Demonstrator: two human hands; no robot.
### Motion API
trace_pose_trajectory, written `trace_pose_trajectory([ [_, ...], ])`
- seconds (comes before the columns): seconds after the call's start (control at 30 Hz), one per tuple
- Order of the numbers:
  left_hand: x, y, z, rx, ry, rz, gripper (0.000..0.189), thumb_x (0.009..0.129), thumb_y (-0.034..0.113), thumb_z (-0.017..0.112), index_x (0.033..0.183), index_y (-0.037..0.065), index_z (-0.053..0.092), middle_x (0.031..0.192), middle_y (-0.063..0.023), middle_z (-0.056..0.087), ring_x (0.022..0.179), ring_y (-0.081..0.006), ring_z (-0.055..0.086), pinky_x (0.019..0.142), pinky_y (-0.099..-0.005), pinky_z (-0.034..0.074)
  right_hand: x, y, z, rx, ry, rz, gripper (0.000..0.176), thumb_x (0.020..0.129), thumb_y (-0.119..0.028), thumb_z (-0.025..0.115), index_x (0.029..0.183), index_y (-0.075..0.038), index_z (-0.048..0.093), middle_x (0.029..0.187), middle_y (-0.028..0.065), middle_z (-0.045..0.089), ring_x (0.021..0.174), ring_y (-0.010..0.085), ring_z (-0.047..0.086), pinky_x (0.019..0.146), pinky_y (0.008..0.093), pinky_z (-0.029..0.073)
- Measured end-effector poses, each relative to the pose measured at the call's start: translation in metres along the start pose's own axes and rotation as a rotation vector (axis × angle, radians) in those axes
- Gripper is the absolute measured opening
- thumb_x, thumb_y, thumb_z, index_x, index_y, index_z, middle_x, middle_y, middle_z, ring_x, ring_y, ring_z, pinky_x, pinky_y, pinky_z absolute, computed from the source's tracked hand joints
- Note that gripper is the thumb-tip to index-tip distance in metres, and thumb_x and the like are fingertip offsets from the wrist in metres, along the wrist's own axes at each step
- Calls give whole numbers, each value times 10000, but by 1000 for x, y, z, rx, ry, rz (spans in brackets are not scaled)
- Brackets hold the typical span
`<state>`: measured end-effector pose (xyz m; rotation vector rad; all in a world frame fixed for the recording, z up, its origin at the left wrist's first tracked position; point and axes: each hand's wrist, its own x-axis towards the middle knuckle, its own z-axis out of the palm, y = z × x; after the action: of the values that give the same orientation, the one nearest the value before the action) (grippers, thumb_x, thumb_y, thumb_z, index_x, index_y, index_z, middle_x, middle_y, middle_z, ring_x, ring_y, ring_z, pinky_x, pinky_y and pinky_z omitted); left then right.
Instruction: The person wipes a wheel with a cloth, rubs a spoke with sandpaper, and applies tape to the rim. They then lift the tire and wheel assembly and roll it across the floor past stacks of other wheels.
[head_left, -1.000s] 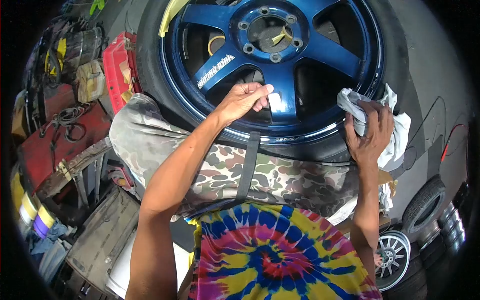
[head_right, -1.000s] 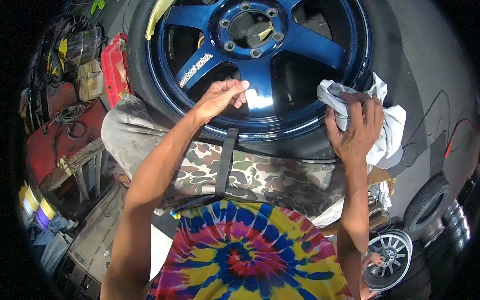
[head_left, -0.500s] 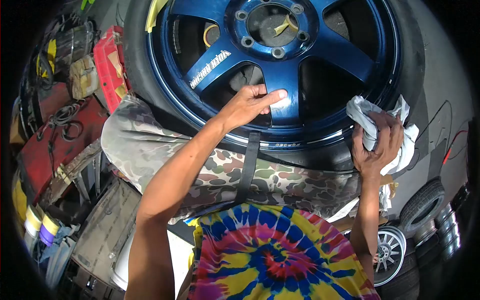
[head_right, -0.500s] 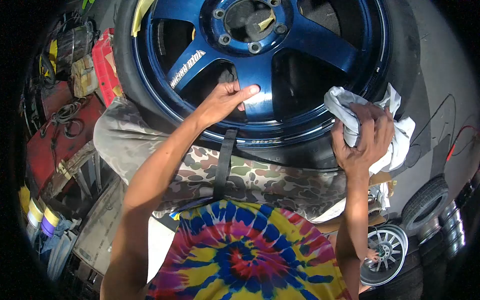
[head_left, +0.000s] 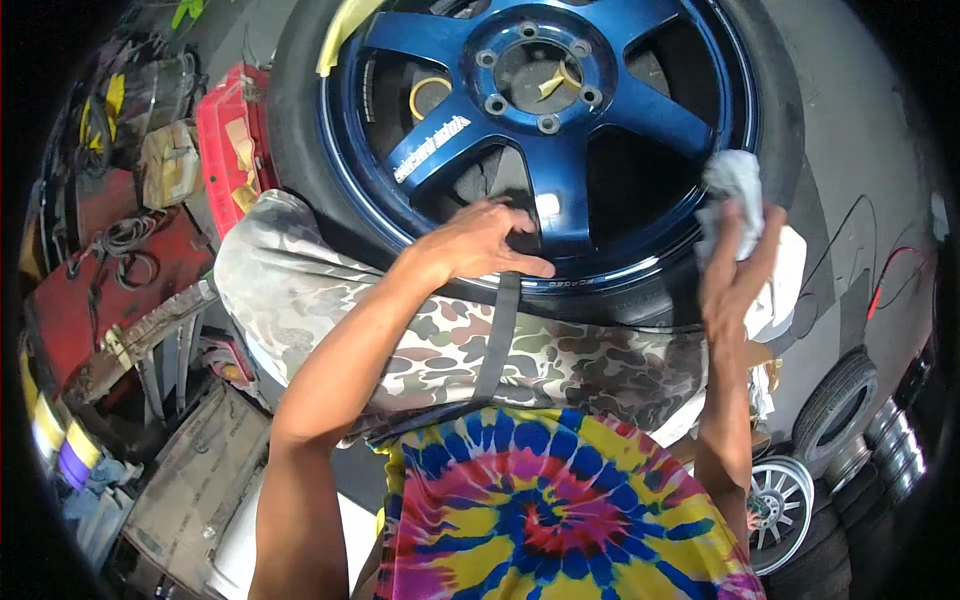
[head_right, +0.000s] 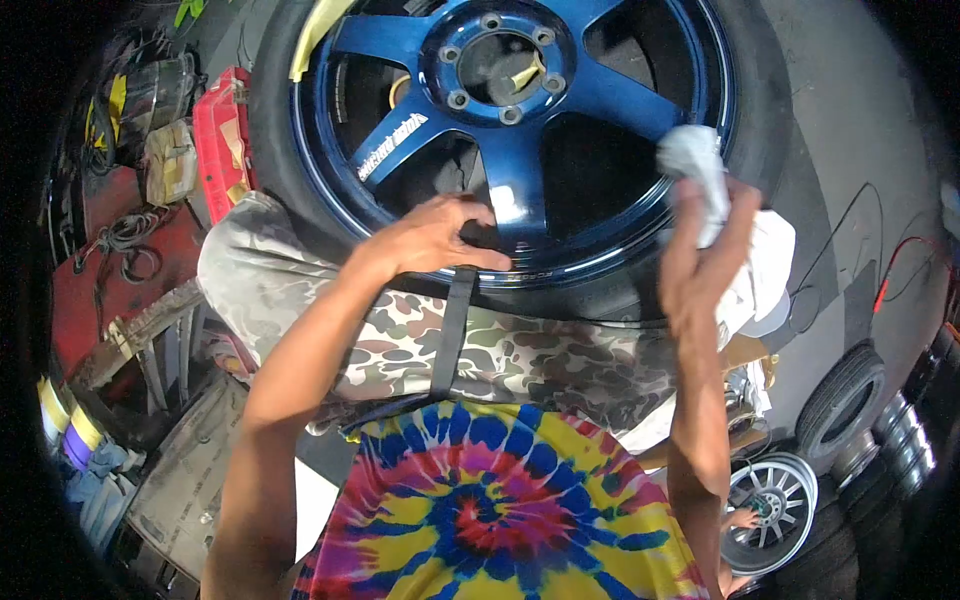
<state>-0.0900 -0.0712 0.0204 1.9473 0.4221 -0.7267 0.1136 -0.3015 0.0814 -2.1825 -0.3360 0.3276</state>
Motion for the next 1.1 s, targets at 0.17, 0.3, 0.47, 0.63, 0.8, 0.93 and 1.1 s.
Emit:
trace_pose_trajectory([
  [0.17,-61,23,-69,233,374,146,603,925,457,809,1232,-53,717,1209,-245,722,1161,-368,706,993,-412,562,-50,-5,79,-383,-558,-925,526,965,-281,736,1456,-147,604,1237,124,583,1114,313,549,915,470,460],
  [0.3,-70,27,-119,329,582,263,550,942,408,805,1207,-65,714,1161,-222,738,1100,-343,728,945,-410,573,17,-20,143,-410,-454,-1037,377,954,-272,727,1295,-127,659,1155,119,602,1061,316,573,882,457,450],
  [0.47,-69,44,-156,375,675,383,446,1005,375,742,1142,-49,738,947,-162,756,879,-226,727,813,-356,570,51,-28,179,-268,-225,-880,187,980,-233,694,1036,-72,615,917,145,659,898,378,674,793,509,514],
  [0.63,-86,56,-167,381,712,340,379,969,313,738,1059,-55,749,991,-276,748,963,-434,732,851,-473,577,-17,-4,118,-264,-475,-995,204,915,-218,782,926,-79,633,896,158,661,860,385,692,731,483,560],
  [0.8,-95,39,-149,400,725,295,365,977,305,725,1069,-46,756,988,-282,742,967,-448,719,876,-482,562,46,-21,151,-300,-379,-668,204,902,-220,795,948,-62,675,966,170,681,909,410,703,741,473,562],
  [0.93,-122,49,-156,273,704,292,367,978,307,721,1061,-48,760,963,-284,739,957,-448,718,875,-483,558,8,-30,139,-337,-473,-895,257,895,-236,807,1040,-48,707,1071,178,671,912,424,705,740,482,566],
  [1.1,-140,47,-159,241,678,223,350,977,288,720,1050,-52,761,975,-291,738,972,-431,730,866,-469,564,-28,-29,56,-597,-946,-798,168,952,-249,753,1027,-109,811,1090,114,672,966,333,721,844,466,608],
])
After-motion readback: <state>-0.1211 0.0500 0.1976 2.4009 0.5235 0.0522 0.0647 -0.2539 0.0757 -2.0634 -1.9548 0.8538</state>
